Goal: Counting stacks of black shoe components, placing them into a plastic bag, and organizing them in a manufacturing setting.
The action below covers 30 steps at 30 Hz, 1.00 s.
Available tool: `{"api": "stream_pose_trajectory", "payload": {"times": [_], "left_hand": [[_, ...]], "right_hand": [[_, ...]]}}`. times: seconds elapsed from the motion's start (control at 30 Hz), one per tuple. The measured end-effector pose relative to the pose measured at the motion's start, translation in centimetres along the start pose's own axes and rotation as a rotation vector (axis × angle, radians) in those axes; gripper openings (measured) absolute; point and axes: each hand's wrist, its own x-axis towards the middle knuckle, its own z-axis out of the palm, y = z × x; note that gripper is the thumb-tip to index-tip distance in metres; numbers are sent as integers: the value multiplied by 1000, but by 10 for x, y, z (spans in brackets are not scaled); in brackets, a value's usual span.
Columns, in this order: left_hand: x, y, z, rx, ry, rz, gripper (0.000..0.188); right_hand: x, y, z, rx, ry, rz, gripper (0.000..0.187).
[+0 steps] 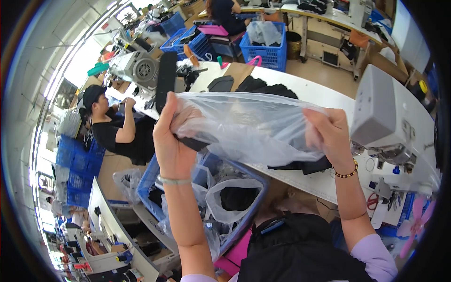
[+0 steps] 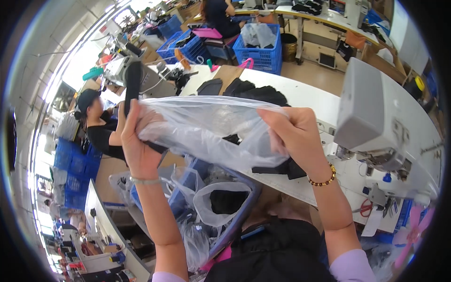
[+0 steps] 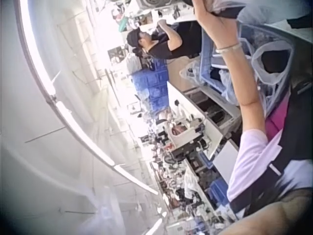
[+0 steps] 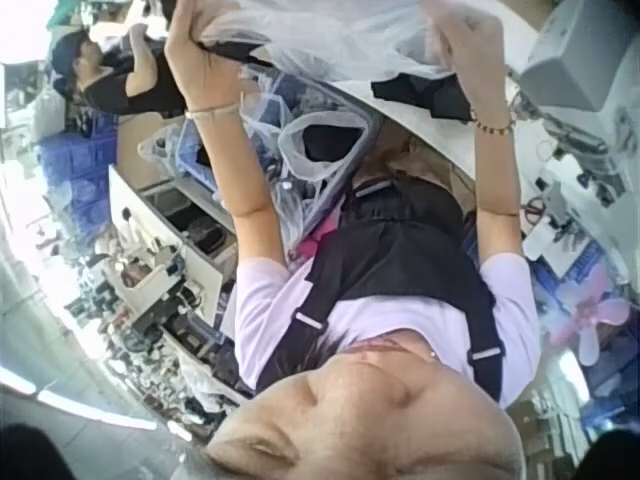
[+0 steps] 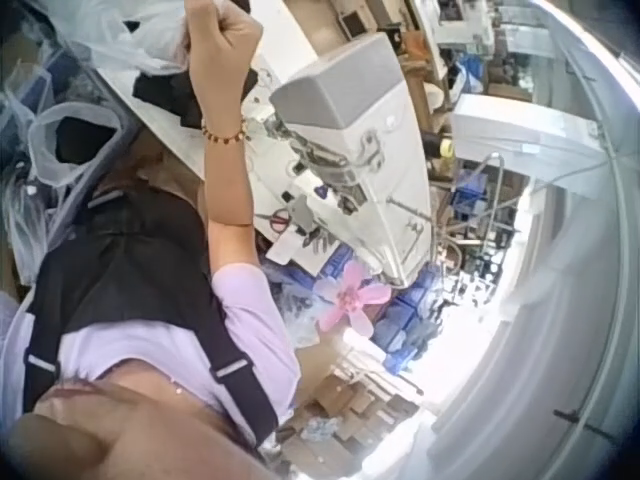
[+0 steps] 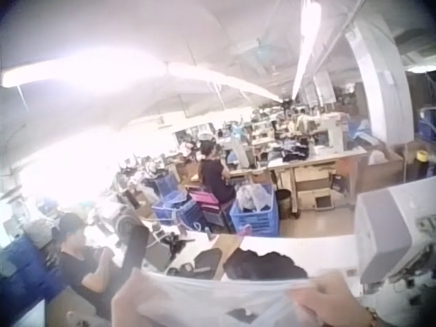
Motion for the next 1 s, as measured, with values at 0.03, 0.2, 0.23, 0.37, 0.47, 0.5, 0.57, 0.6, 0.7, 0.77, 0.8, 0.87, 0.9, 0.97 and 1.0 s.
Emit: {"api": "stream_pose_trajectory", "payload": {"times": [0.03,0.2,0.23,0.37,0.47,0.5,0.57,0.6,0.7,0.77,0.8,0.87,0.9,0.97,1.0], "left_hand": [[8,5,-22,267,128,-49,25],[3,-13,-97,575,479,-290,18],[-5,-12,-96,577,495,-290,18],[-21,-11,-82,593,494,-256,19],[-24,-7,-77,618,458,-226,18],[-25,-5,-77,650,479,-214,18],[-27,-1,-76,713,495,-217,18],[-25,1,-77,702,497,-227,18],[-25,7,-79,681,456,-240,16],[-20,7,-76,719,453,-244,15],[-18,8,-79,762,449,-232,15],[-13,9,-80,762,405,-246,17],[-11,5,-80,983,426,-130,19],[-11,-4,-84,1378,489,133,24],[-11,-11,-80,1516,585,344,21]], "right_hand": [[8,8,5,-274,17,93,45],[22,50,16,-1042,37,-317,22],[25,48,25,-904,-6,-493,27],[32,48,63,-646,-415,-532,26],[36,126,76,-875,-629,-53,17],[34,152,70,-1049,-768,152,17],[48,178,72,-1301,-1494,360,19],[49,185,77,-1301,-1498,377,19],[50,222,97,-1220,-900,43,21],[69,260,104,-1150,-711,-175,23],[82,273,107,-1107,-679,-42,23],[97,315,99,-1173,-634,-59,22],[101,327,97,-1232,-600,-85,21],[107,326,96,-1246,-624,-97,21],[109,325,93,-1262,-641,-104,20]]}}
